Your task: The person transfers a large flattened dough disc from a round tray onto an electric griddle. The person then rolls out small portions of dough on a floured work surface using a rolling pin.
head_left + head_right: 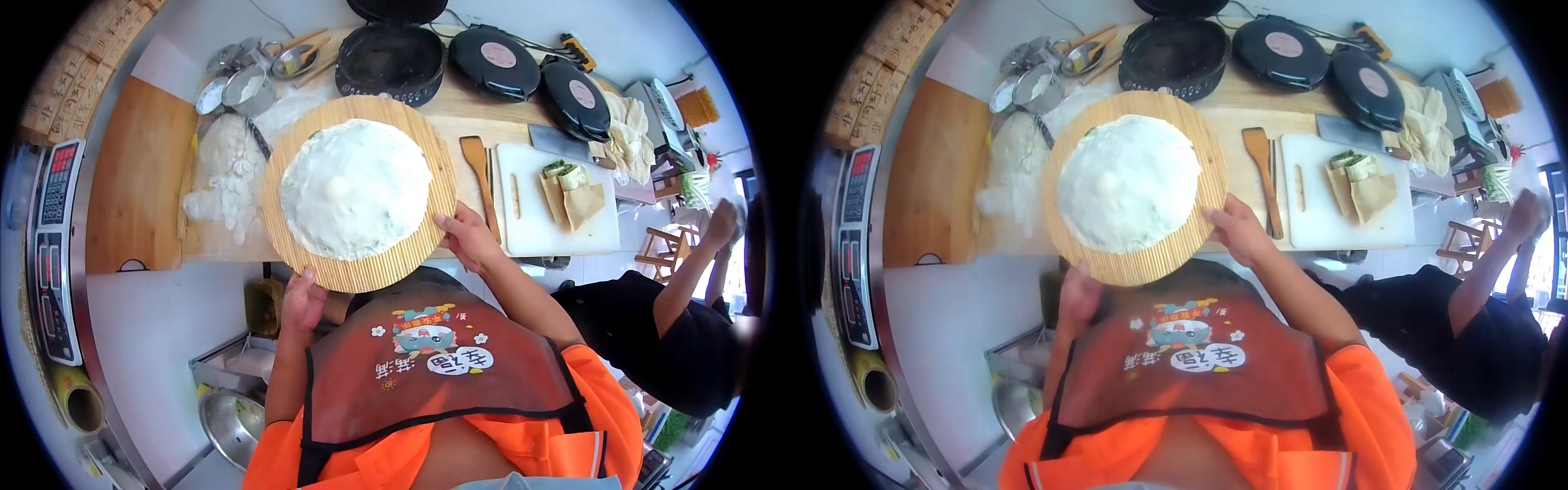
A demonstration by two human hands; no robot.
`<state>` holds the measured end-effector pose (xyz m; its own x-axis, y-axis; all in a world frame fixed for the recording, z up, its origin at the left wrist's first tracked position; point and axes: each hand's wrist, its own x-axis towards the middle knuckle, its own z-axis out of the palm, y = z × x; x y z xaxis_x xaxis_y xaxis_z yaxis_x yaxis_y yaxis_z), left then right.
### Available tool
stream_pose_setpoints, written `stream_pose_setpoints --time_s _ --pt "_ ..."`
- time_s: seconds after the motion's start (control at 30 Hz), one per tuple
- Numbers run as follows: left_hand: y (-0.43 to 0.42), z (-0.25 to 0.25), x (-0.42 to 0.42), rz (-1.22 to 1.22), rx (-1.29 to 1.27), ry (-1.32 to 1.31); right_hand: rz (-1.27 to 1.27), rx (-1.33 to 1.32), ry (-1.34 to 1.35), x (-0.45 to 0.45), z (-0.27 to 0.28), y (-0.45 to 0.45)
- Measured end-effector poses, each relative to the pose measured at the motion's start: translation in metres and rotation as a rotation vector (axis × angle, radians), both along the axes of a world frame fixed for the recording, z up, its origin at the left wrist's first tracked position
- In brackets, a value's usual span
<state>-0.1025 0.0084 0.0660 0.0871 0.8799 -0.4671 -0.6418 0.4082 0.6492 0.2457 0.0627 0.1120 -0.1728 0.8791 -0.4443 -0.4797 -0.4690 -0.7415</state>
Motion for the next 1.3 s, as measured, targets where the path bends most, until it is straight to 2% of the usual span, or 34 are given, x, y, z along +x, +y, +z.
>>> stream_pose_setpoints --time_s 0.1,0.17,0.23,0.27,0.33,0.43,0.57,0.6,0.63,0.7,0.77,0.8,1.0,1.13,1.3 --pt "0.059 0.019 0.031 0.007 0.201 -0.106 -0.096 0.11 -0.138 0.011 0.017 0.026" --pt "0.137 -0.027 0.015 -0.055 0.101 -0.168 -0.084 0.167 -0.308 0.035 -0.035 0.091" --pt "0.136 -0.036 0.017 -0.088 0.087 -0.188 -0.087 0.175 -0.236 0.033 -0.028 0.104" --pt "0.167 -0.033 0.026 -0.104 0.135 -0.212 -0.163 0.156 -0.188 0.029 -0.019 0.099" --pt "0.164 -0.023 0.026 -0.185 0.141 -0.129 -0.254 0.083 -0.048 0.011 -0.004 0.052" --pt "0.165 -0.018 0.021 -0.237 0.137 -0.068 -0.325 0.057 -0.013 0.0 -0.014 0.042" --pt "0.232 -0.01 0.023 -0.255 0.191 -0.039 -0.446 0.056 0.004 -0.015 -0.002 0.09" --pt "0.255 -0.007 0.027 -0.247 0.198 -0.027 -0.456 0.063 -0.004 -0.007 -0.022 0.12" --pt "0.28 -0.013 0.026 -0.277 0.145 -0.032 -0.467 0.071 -0.012 0.0 -0.042 0.151" --pt "0.326 -0.024 0.018 -0.34 0.035 -0.03 -0.427 0.101 -0.019 -0.002 -0.042 0.179" --pt "0.341 -0.017 0.017 -0.335 0.017 -0.014 -0.425 -0.03 -0.065 -0.017 -0.025 0.176" --pt "0.338 -0.023 0.012 -0.345 0.006 0.004 -0.474 -0.013 0.025 -0.021 -0.033 0.173" --pt "0.392 -0.032 0.018 -0.344 0.05 0.026 -0.425 0.025 -0.008 -0.002 -0.057 0.224" --pt "0.433 -0.024 0.037 -0.312 -0.037 0.036 -0.523 -0.009 -0.009 0.001 -0.049 0.259" --pt "0.445 -0.005 0.046 -0.259 -0.082 0.052 -0.477 -0.037 -0.046 -0.002 -0.017 0.261"
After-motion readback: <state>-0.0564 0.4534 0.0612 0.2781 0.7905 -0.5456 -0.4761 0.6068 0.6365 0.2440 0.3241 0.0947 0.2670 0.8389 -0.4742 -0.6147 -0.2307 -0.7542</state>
